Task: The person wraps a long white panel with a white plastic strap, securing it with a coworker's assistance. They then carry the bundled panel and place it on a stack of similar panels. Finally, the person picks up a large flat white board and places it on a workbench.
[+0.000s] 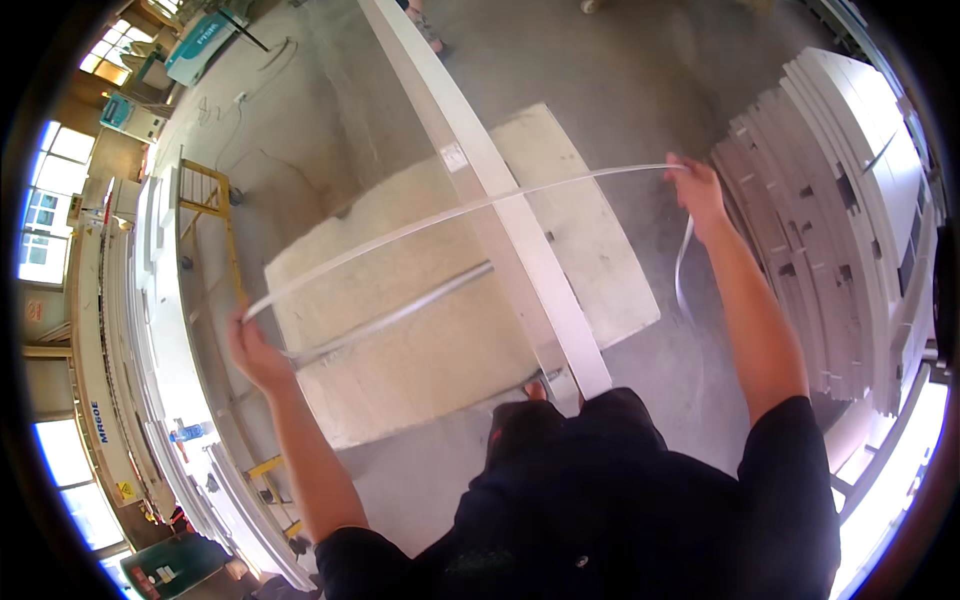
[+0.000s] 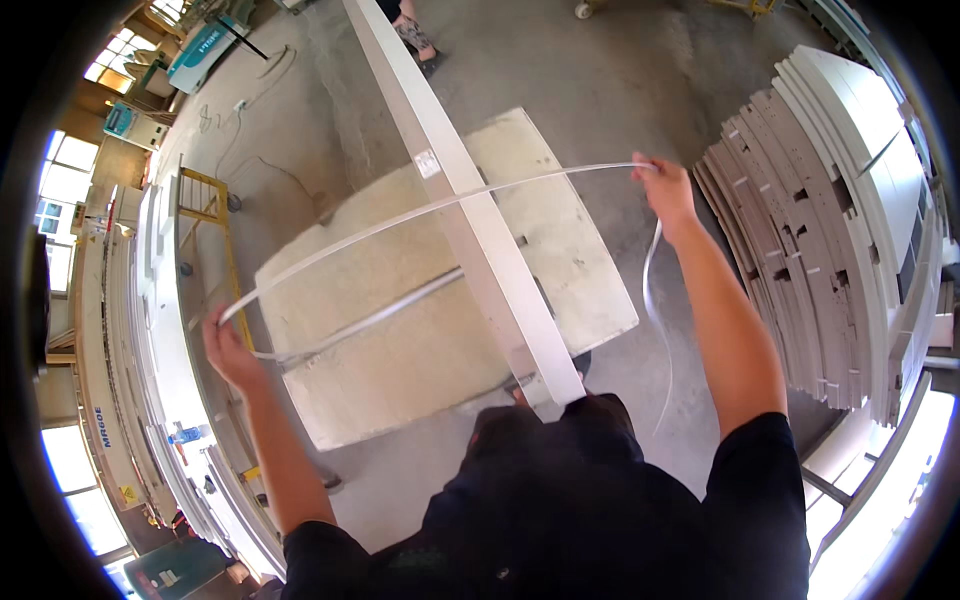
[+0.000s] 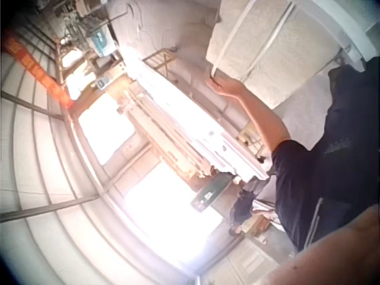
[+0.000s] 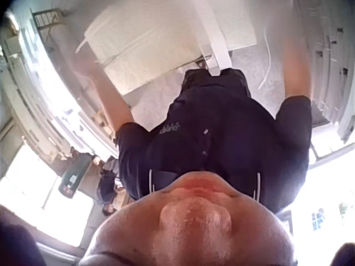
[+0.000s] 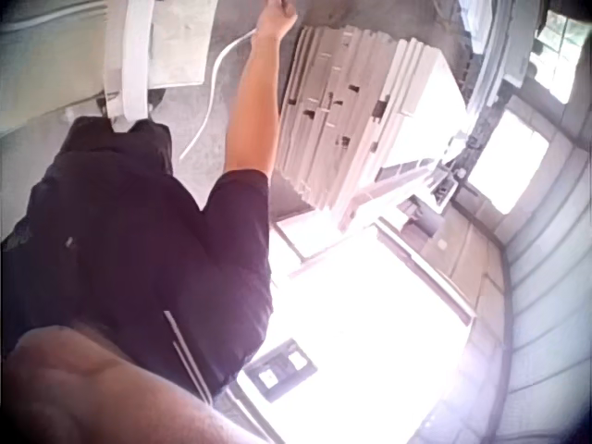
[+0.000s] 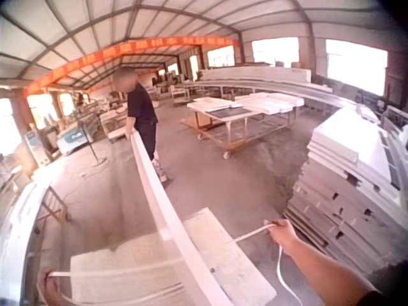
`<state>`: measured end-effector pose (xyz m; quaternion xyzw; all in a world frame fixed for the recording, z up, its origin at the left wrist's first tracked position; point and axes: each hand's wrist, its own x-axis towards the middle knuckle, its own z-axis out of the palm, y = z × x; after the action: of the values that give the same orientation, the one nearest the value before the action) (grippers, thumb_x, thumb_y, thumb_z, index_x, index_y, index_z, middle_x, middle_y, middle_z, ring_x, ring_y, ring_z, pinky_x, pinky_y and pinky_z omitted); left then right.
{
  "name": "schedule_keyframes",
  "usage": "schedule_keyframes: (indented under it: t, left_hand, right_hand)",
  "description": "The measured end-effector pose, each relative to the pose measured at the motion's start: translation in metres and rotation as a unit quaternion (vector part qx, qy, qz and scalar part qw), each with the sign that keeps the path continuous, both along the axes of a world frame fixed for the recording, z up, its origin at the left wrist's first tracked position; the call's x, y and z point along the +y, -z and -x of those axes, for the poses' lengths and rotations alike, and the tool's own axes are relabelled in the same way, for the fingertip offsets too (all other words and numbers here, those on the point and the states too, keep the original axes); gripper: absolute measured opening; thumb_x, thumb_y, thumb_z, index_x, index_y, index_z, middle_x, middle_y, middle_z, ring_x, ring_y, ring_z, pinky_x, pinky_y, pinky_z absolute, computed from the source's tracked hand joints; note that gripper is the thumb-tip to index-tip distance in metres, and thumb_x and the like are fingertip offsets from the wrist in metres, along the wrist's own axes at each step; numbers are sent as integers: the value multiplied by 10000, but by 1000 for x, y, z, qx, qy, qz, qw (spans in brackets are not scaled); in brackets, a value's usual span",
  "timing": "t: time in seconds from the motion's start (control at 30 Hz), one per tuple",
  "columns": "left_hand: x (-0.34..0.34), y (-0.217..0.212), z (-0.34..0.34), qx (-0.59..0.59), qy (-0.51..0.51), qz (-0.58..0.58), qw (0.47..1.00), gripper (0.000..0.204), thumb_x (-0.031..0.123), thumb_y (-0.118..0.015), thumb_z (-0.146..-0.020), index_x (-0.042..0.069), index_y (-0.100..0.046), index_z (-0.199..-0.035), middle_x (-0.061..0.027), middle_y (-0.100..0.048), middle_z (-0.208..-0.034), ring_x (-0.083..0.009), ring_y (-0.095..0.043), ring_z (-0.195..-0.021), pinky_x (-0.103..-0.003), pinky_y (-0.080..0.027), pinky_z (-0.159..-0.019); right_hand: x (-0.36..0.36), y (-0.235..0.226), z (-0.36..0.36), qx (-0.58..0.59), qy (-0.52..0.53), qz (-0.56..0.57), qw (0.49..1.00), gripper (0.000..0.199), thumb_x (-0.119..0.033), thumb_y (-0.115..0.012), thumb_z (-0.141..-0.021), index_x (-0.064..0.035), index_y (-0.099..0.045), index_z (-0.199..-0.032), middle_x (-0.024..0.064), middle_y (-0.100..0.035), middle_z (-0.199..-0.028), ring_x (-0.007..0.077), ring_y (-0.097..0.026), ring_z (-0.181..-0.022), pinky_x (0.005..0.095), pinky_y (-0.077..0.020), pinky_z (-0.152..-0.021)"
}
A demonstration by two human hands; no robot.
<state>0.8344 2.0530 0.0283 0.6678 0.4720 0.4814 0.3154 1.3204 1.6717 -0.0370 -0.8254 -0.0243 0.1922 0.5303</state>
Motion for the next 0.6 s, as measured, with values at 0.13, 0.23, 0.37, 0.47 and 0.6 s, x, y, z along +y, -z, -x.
schedule_keyframes:
  t: [0.13,0.23,0.37,0.47,0.6]
  left_hand:
    - [1,-16,15,-45,20,25,998,289,25,-449,-894,45,-674,-1074,67,-353,-663,-29,-278,-602,-196,-209,-536]
    - [-11,-40,0,-44,7,5,999,290,34,-436,-902,48,-674,-1066,65,-331,-643,-46,-266,-596,-204,-216,-537]
    - [-4,-49,13,-56,-31,-35,997,303,50,-432,-903,53,-668,-1094,51,-335,-642,-69,-272,-598,-217,-234,-552]
    - [5,-63,32,-40,-49,-20,998,314,46,-445,-887,39,-652,-1123,22,-376,-689,-94,-321,-618,-226,-328,-618]
    - [26,-63,63,31,-61,-95,993,233,49,-450,-891,33,-648,-1014,-7,-404,-724,-134,-371,-644,-270,-373,-660]
  right_hand:
    - [-26,6,-20,88,76,-204,972,430,-391,-627,-938,-79,-528,-659,-45,-332,-521,90,-276,-451,271,-232,-473]
    - [-10,21,-21,149,97,-359,916,444,-395,-599,-957,-100,-490,-644,-45,-301,-520,93,-259,-445,281,-207,-466]
    - [28,12,-1,187,51,-506,840,435,-329,-480,-1018,-105,-439,-647,-34,-258,-507,108,-223,-453,291,-195,-471]
    - [48,5,1,224,46,-563,794,448,-319,-434,-1033,-110,-399,-639,-28,-251,-502,117,-216,-465,289,-200,-482]
    - [70,-26,14,214,-70,-622,750,357,-320,-377,-1049,-148,-411,-739,-35,-268,-519,110,-234,-484,280,-216,-498]
